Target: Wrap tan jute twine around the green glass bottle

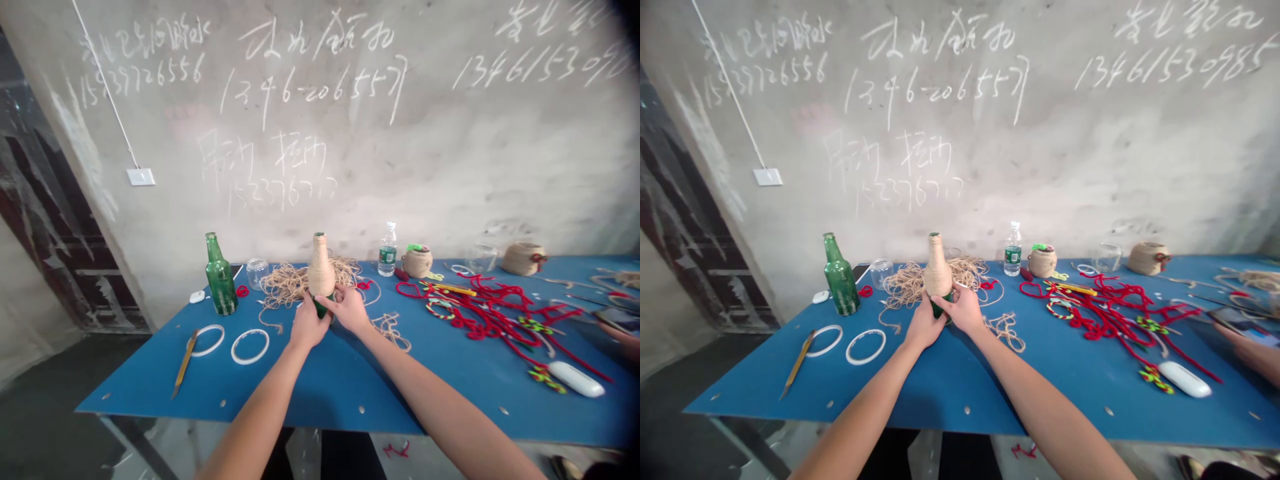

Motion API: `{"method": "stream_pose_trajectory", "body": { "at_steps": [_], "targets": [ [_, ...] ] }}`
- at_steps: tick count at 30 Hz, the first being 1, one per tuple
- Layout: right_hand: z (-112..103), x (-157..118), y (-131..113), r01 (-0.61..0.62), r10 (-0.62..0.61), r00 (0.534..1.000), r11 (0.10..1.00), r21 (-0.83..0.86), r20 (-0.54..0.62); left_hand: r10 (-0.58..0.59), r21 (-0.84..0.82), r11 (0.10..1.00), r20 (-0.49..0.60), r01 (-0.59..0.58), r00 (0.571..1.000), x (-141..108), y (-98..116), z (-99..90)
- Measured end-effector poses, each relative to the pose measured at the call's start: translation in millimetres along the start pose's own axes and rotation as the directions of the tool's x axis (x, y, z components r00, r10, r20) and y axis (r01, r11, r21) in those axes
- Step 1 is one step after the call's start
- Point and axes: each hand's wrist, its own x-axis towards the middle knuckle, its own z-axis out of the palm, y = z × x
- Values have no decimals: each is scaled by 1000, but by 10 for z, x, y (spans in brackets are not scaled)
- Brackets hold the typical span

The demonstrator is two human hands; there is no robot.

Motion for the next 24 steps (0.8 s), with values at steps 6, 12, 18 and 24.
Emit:
{"method": "stream_pose_trajectory", "body": {
  "at_steps": [6, 12, 18, 24],
  "targets": [
    [0, -17, -42, 17, -17, 1000, 999, 39, 4, -60, 116, 991, -110, 73, 992, 28, 31, -2],
    [-12, -27, -86, 16, -16, 1000, 999, 35, 7, 42, -50, 998, -32, -44, 999, -4, -29, -16],
    [-9, -15, -46, -3, 3, 1000, 1000, -15, 0, -28, 68, 997, -145, 38, 989, 6, 55, 17],
    [-2, -25, -76, 8, -8, 1000, 1000, -28, -9, 92, -4, 996, -98, -93, 991, -24, -7, 16]
  ]
}}
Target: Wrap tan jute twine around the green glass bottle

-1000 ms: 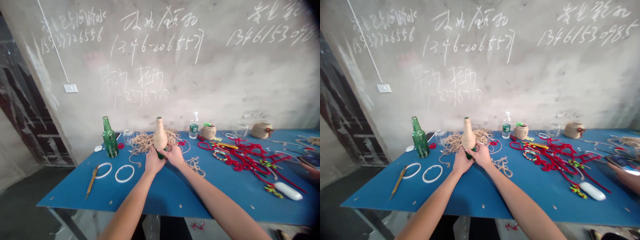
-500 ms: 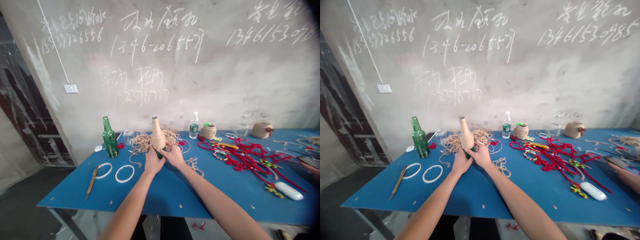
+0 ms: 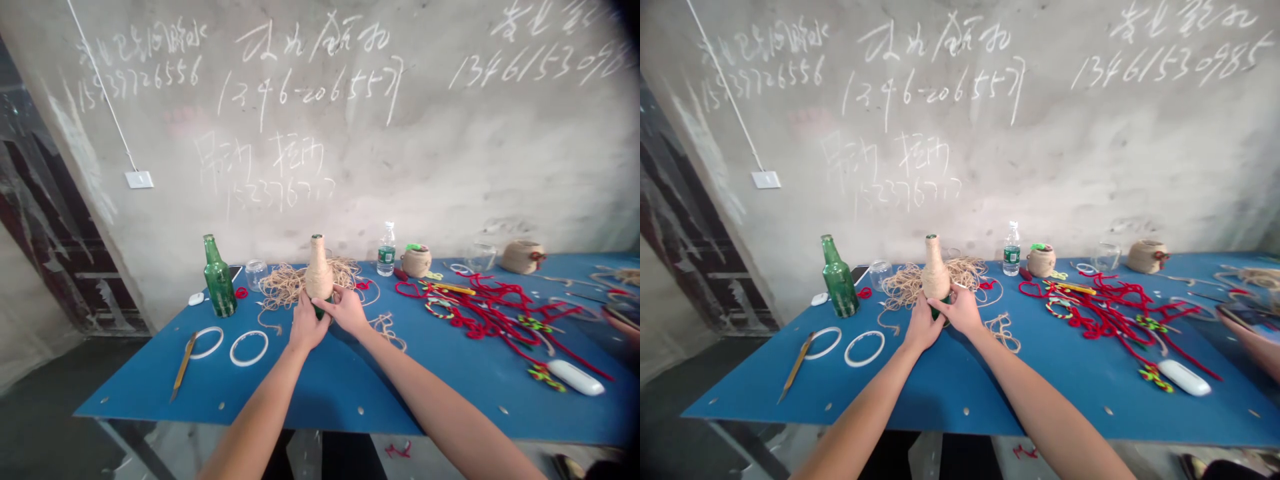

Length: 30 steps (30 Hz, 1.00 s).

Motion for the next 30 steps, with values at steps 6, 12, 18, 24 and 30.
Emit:
{"method": "stream_pose_trajectory", "body": {
  "at_steps": [6, 12, 18, 24, 30],
  "targets": [
    [-31, 20, 33, -3, 3, 1000, 1000, -16, 11, -128, 66, 990, 9, 127, 992, 33, 59, -32],
    [-20, -3, 12, 5, -5, 1000, 1000, -26, -7, -74, 39, 996, -28, 75, 997, 19, 65, -14],
    [-19, 1, 19, 2, -3, 1000, 999, -42, -19, -95, 29, 995, 58, 94, 994, 15, 39, -10],
    [-44, 24, 38, -23, 25, 999, 997, -69, 22, -107, 96, 989, -16, 108, 994, 40, 69, -10],
    [-23, 8, 27, 6, -7, 1000, 999, -52, -16, -76, -9, 997, 50, 76, 996, 13, 46, -32]
  ]
}}
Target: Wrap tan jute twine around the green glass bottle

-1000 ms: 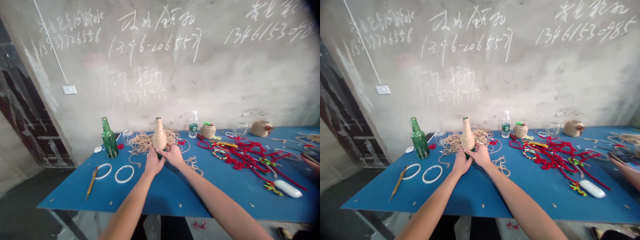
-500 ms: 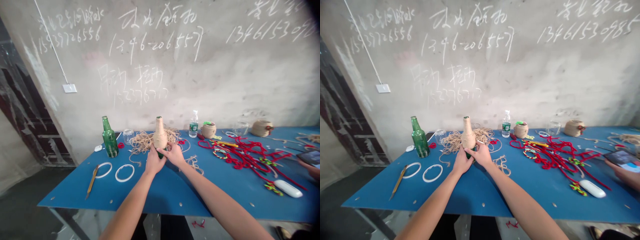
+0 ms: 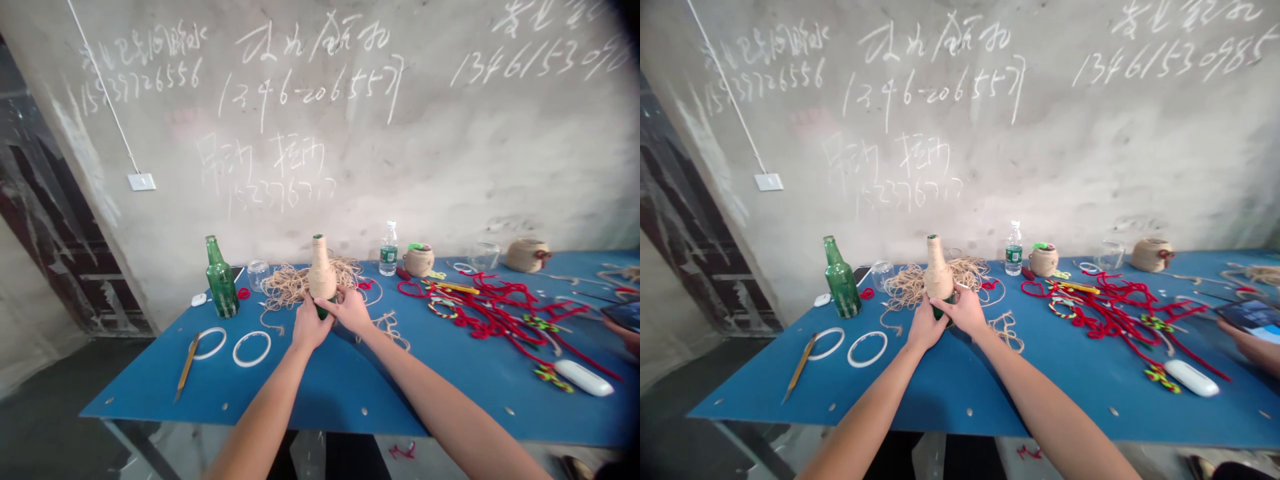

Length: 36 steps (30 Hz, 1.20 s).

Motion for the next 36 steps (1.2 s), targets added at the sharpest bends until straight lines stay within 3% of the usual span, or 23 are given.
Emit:
{"method": "stream_pose_trajectory", "body": {
  "at_steps": [7, 13, 21, 27, 31, 36],
  "targets": [
    [-15, 37, 41, -25, 23, 999, 999, 34, 45, -68, 94, 993, -20, 70, 997, 22, 43, -17],
    [-1, 14, 9, -4, 3, 999, 999, 49, 36, 20, -46, 999, -5, -20, 1000, 1, -28, -18],
    [-109, 65, 92, 33, -69, 980, 981, 190, 185, -39, -204, 978, 29, 44, 999, 3, -34, -30],
    [-91, 47, 96, 22, -44, 987, 990, 139, 156, -22, -278, 960, 39, 32, 999, 11, -42, -49],
    [-90, 37, 92, 37, -55, 988, 992, 121, 147, 40, -202, 979, 30, -33, 999, 19, -45, -42],
    [-97, 57, 118, 42, -52, 988, 997, 66, 144, 13, -63, 998, -15, -14, 1000, 8, 17, -27]
  ]
}}
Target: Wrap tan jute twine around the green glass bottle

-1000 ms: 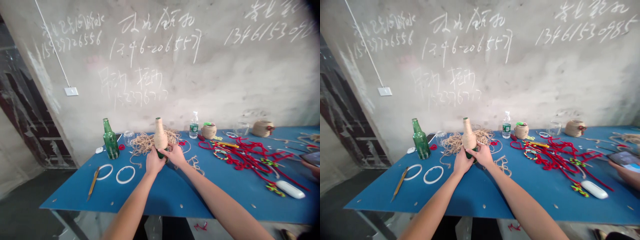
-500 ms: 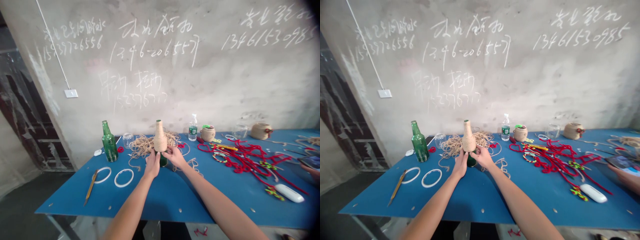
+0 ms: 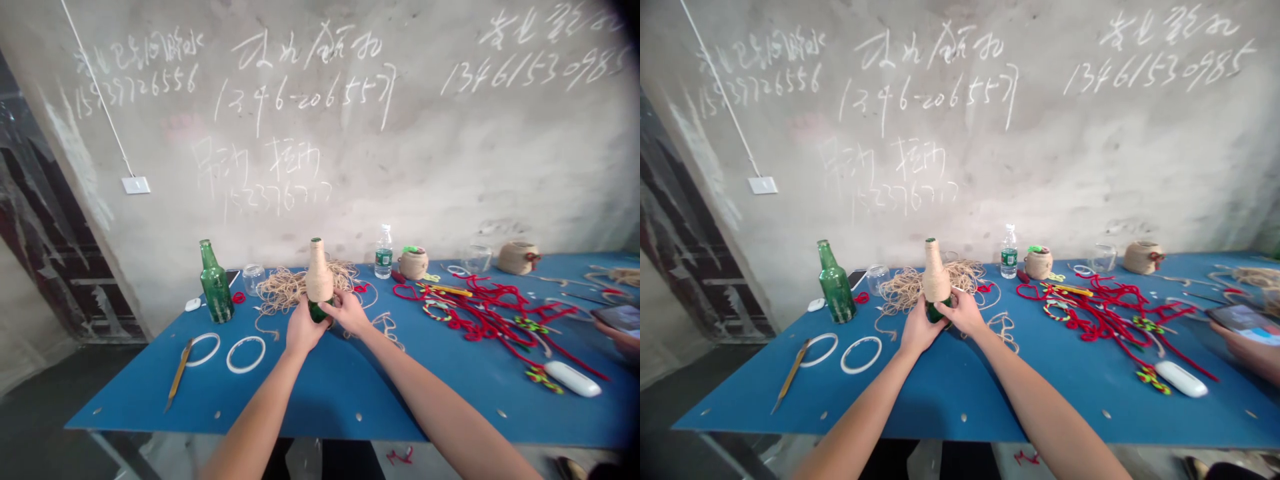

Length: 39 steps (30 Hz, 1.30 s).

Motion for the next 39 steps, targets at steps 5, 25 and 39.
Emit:
{"method": "stream_pose_trajectory", "body": {
  "at_steps": [5, 25, 39],
  "targets": [
    [23, 2, -3, -8, 8, 1000, 1000, -19, -23, 11, 35, 999, 2, -11, 1000, -10, 0, 3],
    [38, 4, -14, -47, 44, 995, 998, -34, -89, -43, 129, 991, -9, 44, 999, 22, -40, 132],
    [42, -11, -110, -47, 41, 991, 998, -43, -126, -100, 234, 968, 46, 87, 994, 18, -7, 87]
  ]
}}
